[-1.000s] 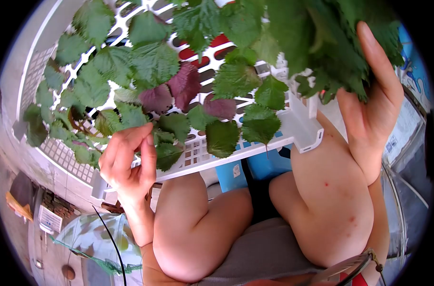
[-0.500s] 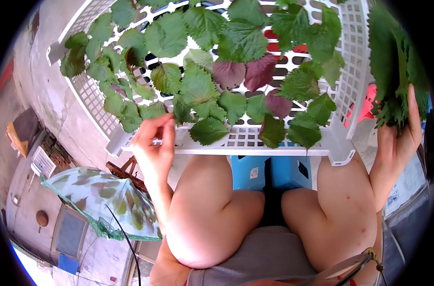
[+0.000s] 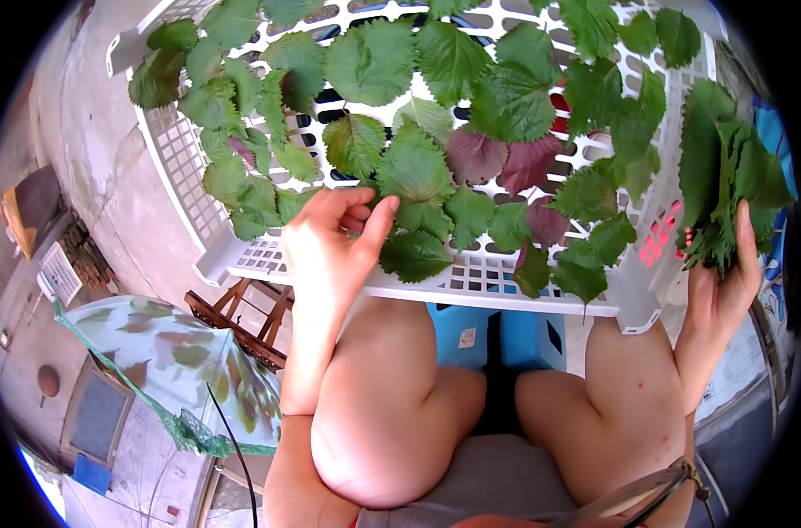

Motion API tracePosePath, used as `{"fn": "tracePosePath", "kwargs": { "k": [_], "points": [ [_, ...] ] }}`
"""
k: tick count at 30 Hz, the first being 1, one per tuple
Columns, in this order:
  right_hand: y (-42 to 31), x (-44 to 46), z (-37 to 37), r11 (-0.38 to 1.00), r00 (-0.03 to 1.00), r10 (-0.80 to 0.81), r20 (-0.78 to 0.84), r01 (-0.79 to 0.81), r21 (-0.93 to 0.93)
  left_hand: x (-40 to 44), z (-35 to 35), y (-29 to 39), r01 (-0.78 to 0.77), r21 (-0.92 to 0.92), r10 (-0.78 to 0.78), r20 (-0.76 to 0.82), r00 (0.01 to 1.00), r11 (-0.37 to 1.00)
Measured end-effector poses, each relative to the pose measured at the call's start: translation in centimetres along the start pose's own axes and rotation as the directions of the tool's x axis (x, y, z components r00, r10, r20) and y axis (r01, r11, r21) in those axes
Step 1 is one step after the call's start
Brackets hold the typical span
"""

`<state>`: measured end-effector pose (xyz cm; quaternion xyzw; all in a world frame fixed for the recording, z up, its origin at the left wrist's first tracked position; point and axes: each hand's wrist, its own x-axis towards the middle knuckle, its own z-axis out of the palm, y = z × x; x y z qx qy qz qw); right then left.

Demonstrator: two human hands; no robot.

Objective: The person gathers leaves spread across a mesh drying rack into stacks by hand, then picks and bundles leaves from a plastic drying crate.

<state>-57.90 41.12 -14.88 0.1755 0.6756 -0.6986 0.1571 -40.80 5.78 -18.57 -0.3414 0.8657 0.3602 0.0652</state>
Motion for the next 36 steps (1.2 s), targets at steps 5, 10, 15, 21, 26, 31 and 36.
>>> {"fn": "tracePosePath", "kwargs": {
  "k": [5, 10, 15, 21, 26, 31, 36],
  "points": [
    [0.2, 0.9, -0.9, 0.994, 0.997, 0.072, 0.031, -0.074, 0.083, 0.3, 0.6, -0.5, 0.064, -0.078, -0.061, 0.032, 0.998, 0.995],
    [0.4, 1.6, -1.0, 0.908, 0.976, 0.214, 0.050, -0.217, 0.358, 0.5, 0.6, -0.5, -0.003, -0.191, 0.011, 0.041, 0.999, 0.982],
    [0.7, 1.9, -1.4, 0.904, 0.975, 0.214, 0.050, -0.218, 0.367, 0.2, 0.6, -1.0, 0.013, -0.233, -0.007, 0.028, 1.000, 0.972],
    [0.6, 1.8, -1.2, 0.899, 0.973, 0.217, 0.077, -0.230, 0.372, 1.0, -1.7, -1.7, -0.061, -0.061, 0.046, -0.231, 0.972, 0.996],
    [0.4, 1.4, 0.2, 0.894, 0.971, 0.220, 0.092, -0.239, 0.380, 3.3, -2.2, -3.0, -0.207, 0.274, 0.301, -0.365, 0.881, 0.939],
    [-0.1, 0.6, 3.0, 0.936, 0.980, 0.200, 0.011, -0.195, 0.293, 5.1, -2.5, -2.0, -0.189, 0.460, 0.349, -0.295, 0.890, 0.868],
    [-0.1, 0.6, 3.0, 0.938, 0.977, 0.212, 0.021, -0.209, 0.277, 5.8, -2.0, -2.4, -0.204, 0.464, 0.344, -0.238, 0.908, 0.862]
  ]
}}
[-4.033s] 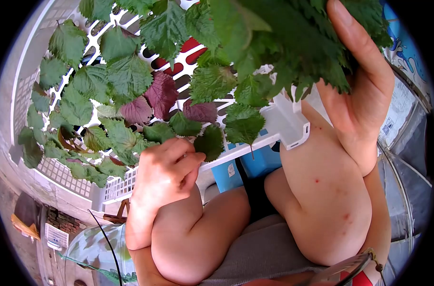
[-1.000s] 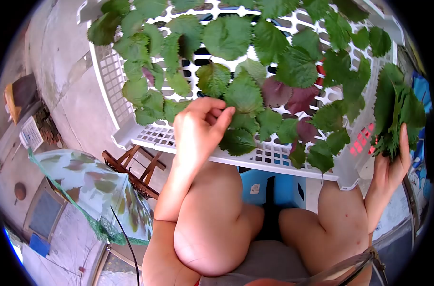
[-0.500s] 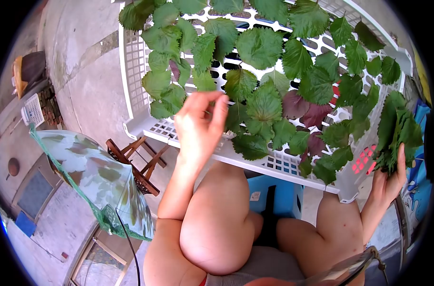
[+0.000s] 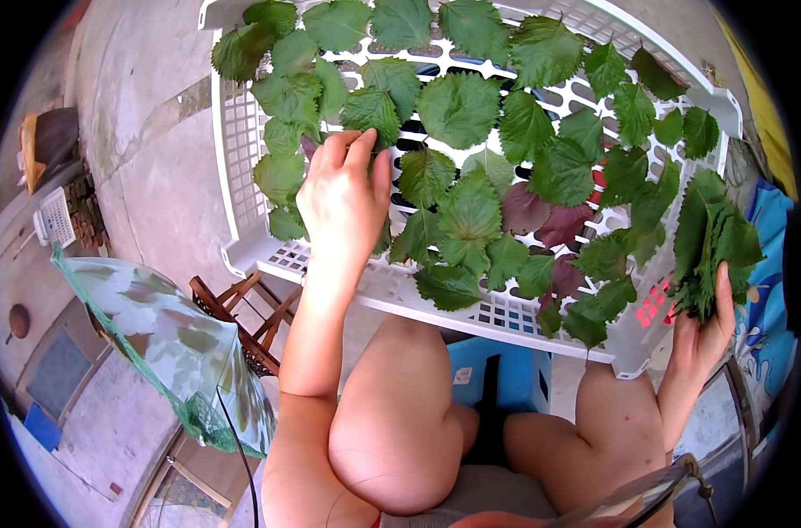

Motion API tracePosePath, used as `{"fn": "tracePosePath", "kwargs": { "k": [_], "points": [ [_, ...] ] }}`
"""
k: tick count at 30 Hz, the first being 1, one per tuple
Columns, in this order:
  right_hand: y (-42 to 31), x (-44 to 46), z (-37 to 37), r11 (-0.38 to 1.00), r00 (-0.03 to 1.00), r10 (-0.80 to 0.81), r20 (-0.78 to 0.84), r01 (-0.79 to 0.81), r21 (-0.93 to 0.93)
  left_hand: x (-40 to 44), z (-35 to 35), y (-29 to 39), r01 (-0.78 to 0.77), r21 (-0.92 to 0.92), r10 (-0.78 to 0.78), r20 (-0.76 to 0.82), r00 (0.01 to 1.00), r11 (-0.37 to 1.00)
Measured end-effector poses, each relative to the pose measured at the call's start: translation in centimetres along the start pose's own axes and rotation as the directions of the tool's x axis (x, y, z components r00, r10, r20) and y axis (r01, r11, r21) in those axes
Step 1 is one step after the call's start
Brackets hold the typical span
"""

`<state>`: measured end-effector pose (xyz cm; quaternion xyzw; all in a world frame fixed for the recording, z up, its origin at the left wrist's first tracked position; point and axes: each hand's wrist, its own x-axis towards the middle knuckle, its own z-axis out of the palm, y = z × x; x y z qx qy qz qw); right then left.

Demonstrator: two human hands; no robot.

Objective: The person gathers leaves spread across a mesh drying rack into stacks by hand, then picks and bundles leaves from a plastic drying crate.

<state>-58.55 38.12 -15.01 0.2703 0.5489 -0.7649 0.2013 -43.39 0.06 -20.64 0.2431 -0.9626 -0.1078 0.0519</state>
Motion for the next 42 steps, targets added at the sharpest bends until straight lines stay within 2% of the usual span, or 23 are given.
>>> {"fn": "tracePosePath", "kwargs": {
  "k": [2, 5, 7, 9, 11, 14, 15, 17, 18, 22, 24, 27, 29, 33, 35, 37, 39, 42],
  "points": [
    [0.2, 0.1, 0.3, 0.999, 0.995, -0.033, -0.097, 0.034, 0.011, -0.2, 0.1, 0.1, 0.000, -0.007, 0.000, -0.026, 1.000, 1.000],
    [-0.2, 0.5, -1.4, 1.000, 0.999, -0.001, -0.032, 0.002, 0.026, -0.5, 0.0, 0.2, -0.010, -0.051, 0.007, -0.061, 0.998, 0.999],
    [-0.6, 0.8, -2.8, 0.997, 1.000, 0.029, -0.007, -0.029, 0.066, -0.8, -0.5, 0.0, 0.036, -0.075, -0.039, -0.039, 0.998, 0.997],
    [-0.6, 1.1, -3.5, 0.997, 1.000, 0.015, -0.009, -0.014, 0.080, -1.4, -0.6, -0.5, 0.025, -0.207, -0.052, -0.123, 0.991, 0.978],
    [-0.6, 1.4, -4.1, 0.997, 1.000, 0.009, 0.000, -0.009, 0.083, -2.5, -1.0, -1.8, 0.064, -0.235, -0.094, -0.119, 0.988, 0.970],
    [-0.4, 1.2, -3.2, 0.998, 0.998, -0.034, -0.052, 0.037, 0.049, -4.0, -1.5, -3.5, 0.226, -0.231, -0.246, -0.062, 0.967, 0.946],
    [-0.4, 1.1, -3.2, 0.998, 0.998, -0.036, -0.054, 0.039, 0.049, -4.2, -1.6, -3.8, 0.223, -0.233, -0.244, -0.062, 0.968, 0.946],
    [-0.5, 1.1, -3.2, 0.998, 0.999, -0.020, -0.026, 0.022, 0.058, -4.4, -1.9, -4.3, 0.237, -0.036, -0.239, -0.094, 0.966, 0.971],
    [-0.5, 1.0, -3.1, 0.998, 1.000, -0.014, -0.017, 0.015, 0.060, -4.4, -2.1, -4.4, 0.296, 0.014, -0.295, -0.036, 0.955, 0.955],
    [-0.6, 1.4, -3.6, 0.996, 1.000, -0.007, 0.018, 0.006, 0.091, -4.2, -2.1, -5.0, 0.361, 0.148, -0.371, 0.051, 0.927, 0.921],
    [-0.6, 1.5, -3.9, 0.994, 0.999, 0.004, 0.049, -0.009, 0.105, -4.4, -2.2, -5.1, 0.369, 0.141, -0.384, 0.099, 0.918, 0.919],
    [-0.4, 1.6, -4.2, 0.995, 1.000, -0.024, -0.001, 0.024, 0.094, -4.8, -2.3, -5.4, 0.373, 0.130, -0.390, 0.152, 0.908, 0.919],
    [-0.4, 1.6, -4.1, 0.997, 1.000, -0.026, 0.014, 0.025, 0.070, -5.0, -2.4, -5.6, 0.425, 0.022, -0.425, 0.096, 0.900, 0.905],
    [-0.4, 1.5, -3.8, 0.997, 1.000, -0.027, 0.006, 0.027, 0.069, -5.4, -2.6, -6.9, 0.487, 0.036, -0.487, -0.023, 0.873, 0.873],
    [-0.4, 1.4, -3.4, 0.996, 0.999, -0.031, -0.020, 0.033, 0.077, -5.6, -2.6, -7.9, 0.612, -0.129, -0.607, 0.079, 0.791, 0.781],
    [-0.5, 1.5, -3.7, 0.997, 1.000, -0.024, 0.010, 0.023, 0.075, -5.5, -2.7, -8.0, 0.647, -0.178, -0.637, 0.115, 0.762, 0.742],
    [-0.5, 1.5, -4.0, 0.997, 0.999, -0.015, 0.036, 0.012, 0.070, -5.2, -2.6, -7.7, 0.697, -0.413, -0.679, 0.218, 0.701, 0.586],
    [-0.7, 1.6, -4.2, 0.999, 1.000, -0.002, 0.018, 0.001, 0.054, -4.5, -2.2, -8.0, 0.705, -0.359, -0.672, 0.235, 0.702, 0.611]
  ]
}}
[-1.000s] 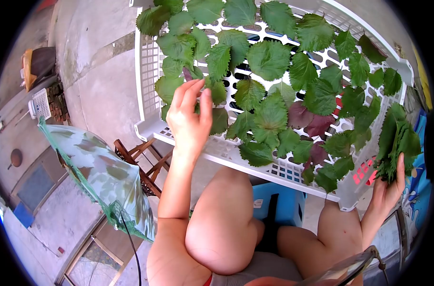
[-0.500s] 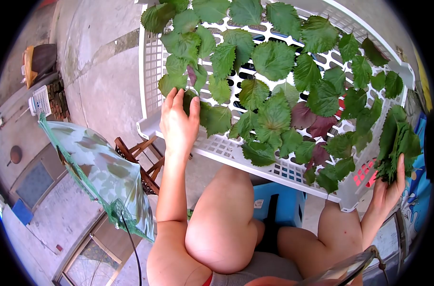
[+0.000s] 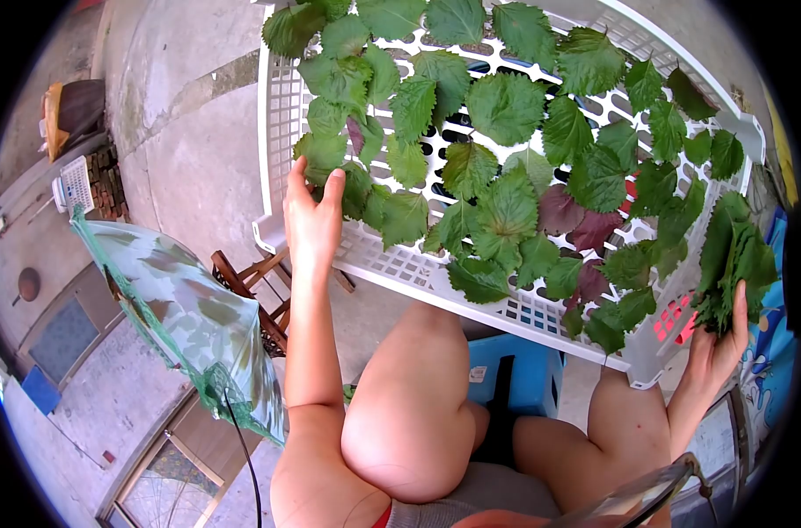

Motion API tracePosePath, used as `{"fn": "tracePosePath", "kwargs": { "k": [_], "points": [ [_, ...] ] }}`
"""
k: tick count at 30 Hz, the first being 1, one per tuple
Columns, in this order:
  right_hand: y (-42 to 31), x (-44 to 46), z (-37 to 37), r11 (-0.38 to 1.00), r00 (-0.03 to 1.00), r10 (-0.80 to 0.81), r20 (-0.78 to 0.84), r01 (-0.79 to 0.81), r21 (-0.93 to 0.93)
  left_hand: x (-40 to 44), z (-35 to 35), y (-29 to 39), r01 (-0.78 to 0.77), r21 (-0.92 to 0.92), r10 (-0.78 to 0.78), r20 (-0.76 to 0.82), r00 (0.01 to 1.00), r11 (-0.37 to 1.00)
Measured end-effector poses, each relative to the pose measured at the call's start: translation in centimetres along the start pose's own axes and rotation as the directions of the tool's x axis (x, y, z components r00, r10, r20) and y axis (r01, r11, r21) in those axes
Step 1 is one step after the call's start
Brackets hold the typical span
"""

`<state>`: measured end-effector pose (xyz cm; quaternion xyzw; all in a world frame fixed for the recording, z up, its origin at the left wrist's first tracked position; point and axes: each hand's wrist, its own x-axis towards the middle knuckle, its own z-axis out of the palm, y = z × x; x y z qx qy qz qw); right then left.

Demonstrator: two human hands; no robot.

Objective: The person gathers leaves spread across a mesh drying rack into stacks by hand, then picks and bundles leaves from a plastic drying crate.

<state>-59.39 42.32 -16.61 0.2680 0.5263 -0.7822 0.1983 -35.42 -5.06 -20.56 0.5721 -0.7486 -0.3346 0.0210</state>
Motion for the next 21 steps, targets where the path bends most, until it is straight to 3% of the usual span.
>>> {"fn": "tracePosePath", "kwargs": {
  "k": [1, 3, 4, 7, 9, 11, 13, 15, 17, 18, 19, 20, 21],
  "points": [
    [-0.1, 0.1, -0.2, 1.000, 0.999, 0.018, 0.037, -0.018, -0.002, 0.1, 0.0, -0.1, 0.000, -0.002, 0.000, -0.001, 1.000, 1.000],
    [0.0, 0.3, -0.2, 1.000, 0.997, 0.031, 0.077, -0.031, -0.001, 0.6, 0.0, -0.5, -0.031, 0.223, 0.033, -0.004, 0.999, 0.974],
    [0.1, 0.3, -0.2, 1.000, 0.998, 0.024, 0.065, -0.024, 0.000, 0.9, 0.0, -1.1, -0.032, 0.223, 0.034, -0.004, 0.999, 0.974],
    [0.1, 0.1, 0.0, 1.000, 0.999, 0.006, 0.034, -0.006, 0.012, 1.3, 0.4, -3.3, -0.024, 0.096, 0.026, -0.019, 0.999, 0.995],
    [0.0, 0.0, 0.0, 1.000, 1.000, -0.005, 0.014, 0.004, 0.021, 1.3, 0.6, -3.9, -0.088, -0.179, 0.066, -0.128, 0.990, 0.980],
    [0.0, 0.0, 0.1, 1.000, 1.000, -0.007, 0.010, 0.007, 0.020, 0.1, 0.2, -2.4, -0.126, -0.203, 0.087, -0.193, 0.977, 0.971],
    [0.2, 0.1, 0.2, 0.999, 1.000, -0.003, 0.008, 0.003, 0.032, -0.5, -0.2, -2.0, -0.381, -0.243, 0.254, -0.428, 0.868, 0.892],
    [0.3, 0.1, 0.0, 0.999, 1.000, 0.003, 0.008, -0.003, 0.046, -1.1, -0.3, -1.3, -0.472, -0.244, 0.315, -0.485, 0.816, 0.847],
    [0.3, 0.1, 0.1, 0.999, 1.000, 0.010, 0.012, -0.011, 0.036, -2.2, 0.2, 0.9, -0.562, -0.581, 0.253, -0.528, 0.811, 0.589],
    [0.3, 0.0, 0.2, 0.999, 1.000, 0.014, 0.014, -0.015, 0.032, -3.0, 0.2, 2.9, -0.511, -0.650, 0.232, -0.470, 0.852, 0.562],
    [0.3, -0.2, 0.6, 0.999, 0.999, 0.028, 0.016, -0.028, 0.041, -3.2, 0.1, 2.7, -0.511, -0.650, 0.232, -0.469, 0.852, 0.563],
    [0.2, -0.4, 0.8, 0.998, 0.999, 0.039, 0.015, -0.039, 0.049, -3.3, 0.0, 2.5, -0.678, -0.397, 0.462, -0.514, 0.723, 0.619],
    [0.1, -0.3, 0.6, 0.998, 0.999, 0.035, 0.012, -0.036, 0.046, -3.4, 0.0, 2.6, -0.801, -0.120, 0.673, -0.477, 0.565, 0.587]
  ]
}}
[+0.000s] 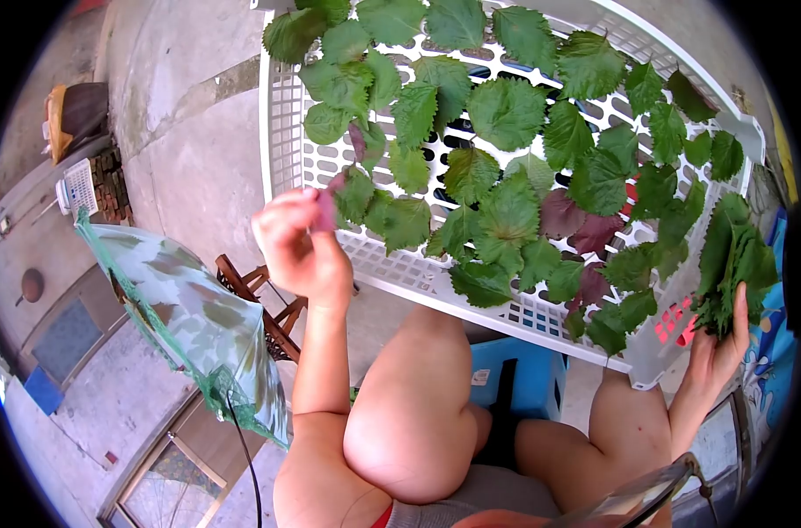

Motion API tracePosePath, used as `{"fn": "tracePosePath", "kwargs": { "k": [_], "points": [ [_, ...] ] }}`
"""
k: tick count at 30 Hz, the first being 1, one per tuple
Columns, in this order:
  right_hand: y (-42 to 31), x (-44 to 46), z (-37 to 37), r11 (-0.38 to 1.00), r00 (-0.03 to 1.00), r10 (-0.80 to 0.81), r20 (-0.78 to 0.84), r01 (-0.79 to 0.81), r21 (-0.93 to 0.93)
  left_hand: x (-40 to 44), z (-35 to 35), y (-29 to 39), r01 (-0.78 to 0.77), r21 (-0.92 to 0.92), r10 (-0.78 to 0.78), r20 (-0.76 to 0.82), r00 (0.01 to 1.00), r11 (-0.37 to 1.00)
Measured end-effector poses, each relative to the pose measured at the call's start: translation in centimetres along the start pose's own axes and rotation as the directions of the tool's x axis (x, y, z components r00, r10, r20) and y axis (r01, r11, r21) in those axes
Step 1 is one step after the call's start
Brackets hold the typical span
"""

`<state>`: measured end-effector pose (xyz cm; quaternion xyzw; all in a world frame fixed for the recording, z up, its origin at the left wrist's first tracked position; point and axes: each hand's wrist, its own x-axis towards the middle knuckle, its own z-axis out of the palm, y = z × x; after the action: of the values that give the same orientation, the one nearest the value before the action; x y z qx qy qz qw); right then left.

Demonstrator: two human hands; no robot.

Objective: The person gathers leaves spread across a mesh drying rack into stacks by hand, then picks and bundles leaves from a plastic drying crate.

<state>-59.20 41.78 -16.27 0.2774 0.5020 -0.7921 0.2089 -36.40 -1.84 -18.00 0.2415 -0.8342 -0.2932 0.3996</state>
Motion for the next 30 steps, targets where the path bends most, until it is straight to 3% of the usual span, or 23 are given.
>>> {"fn": "tracePosePath", "kwargs": {
  "k": [1, 2, 4, 11, 14, 15, 16, 18, 20, 23, 24, 26, 27, 29, 30],
  "points": [
    [0.0, 0.2, -0.4, 1.000, 1.000, -0.020, -0.010, 0.020, -0.007, 0.2, -0.1, 0.3, -0.232, 0.156, 0.223, 0.076, 0.972, 0.960],
    [0.0, 0.2, -0.4, 0.999, 0.999, -0.030, -0.016, 0.029, -0.012, 0.2, -0.3, 1.0, -0.363, 0.232, 0.331, 0.165, 0.929, 0.902],
    [0.1, 0.0, 0.1, 1.000, 1.000, -0.022, -0.018, 0.022, 0.000, 0.0, 0.0, 1.8, -0.497, 0.164, 0.455, 0.238, 0.858, 0.852],
    [0.6, -0.7, 1.4, 0.994, 0.999, 0.016, 0.037, -0.012, -0.111, -0.3, 0.8, 2.3, -0.463, 0.139, 0.435, 0.194, 0.880, 0.875],
    [2.2, -1.5, 3.7, 0.979, 0.996, -0.006, -0.088, -0.012, -0.205, -0.6, 1.7, 3.0, -0.336, -0.012, 0.331, 0.205, 0.921, 0.942],
    [2.1, -1.9, 3.9, 0.957, 0.999, 0.040, 0.011, -0.035, -0.289, -0.3, 2.2, 4.1, -0.085, -0.187, 0.147, 0.349, 0.926, 0.979],
    [2.4, -2.1, 4.0, 0.956, 0.999, 0.040, 0.008, -0.036, -0.293, -0.1, 2.7, 5.2, 0.193, -0.308, -0.009, 0.511, 0.860, 0.931],
    [3.7, -2.6, 4.7, 0.895, 0.995, -0.081, 0.064, 0.101, -0.435, -0.3, 3.8, 7.5, 0.643, -0.422, -0.116, 0.774, 0.622, 0.639],
    [4.7, -3.1, 5.4, 0.857, 0.987, -0.127, 0.097, 0.159, -0.490, 0.3, 5.1, 8.9, 0.727, -0.440, 0.070, 0.875, 0.478, 0.528],
    [5.2, -3.8, 5.3, 0.726, 0.975, 0.062, 0.212, 0.102, -0.680, 0.2, 7.1, 10.8, 0.766, -0.471, 0.205, 0.882, 0.425, 0.438],
    [5.7, -4.1, 5.5, 0.705, 0.961, 0.066, 0.268, 0.145, -0.694, -0.3, 8.0, 11.4, 0.709, -0.560, 0.254, 0.828, 0.501, 0.428],
    [5.5, -4.2, 6.6, 0.522, 0.901, 0.237, 0.365, 0.198, -0.829, -0.7, 9.5, 12.5, 0.321, -0.686, 0.345, 0.647, 0.680, 0.654],
    [5.9, -4.3, 6.8, 0.524, 0.896, 0.242, 0.372, 0.202, -0.828, -1.2, 9.9, 12.7, 0.317, -0.681, 0.340, 0.647, 0.682, 0.660],
    [6.5, -4.6, 6.8, 0.766, 0.891, 0.374, 0.259, -0.140, -0.627, -1.9, 10.3, 12.8, 0.175, -0.610, 0.308, 0.602, 0.737, 0.773],
    [6.4, -4.5, 7.1, 0.765, 0.888, 0.378, 0.262, -0.140, -0.629, -2.1, 10.2, 12.6, 0.174, -0.606, 0.303, 0.601, 0.740, 0.776]
  ]
}}
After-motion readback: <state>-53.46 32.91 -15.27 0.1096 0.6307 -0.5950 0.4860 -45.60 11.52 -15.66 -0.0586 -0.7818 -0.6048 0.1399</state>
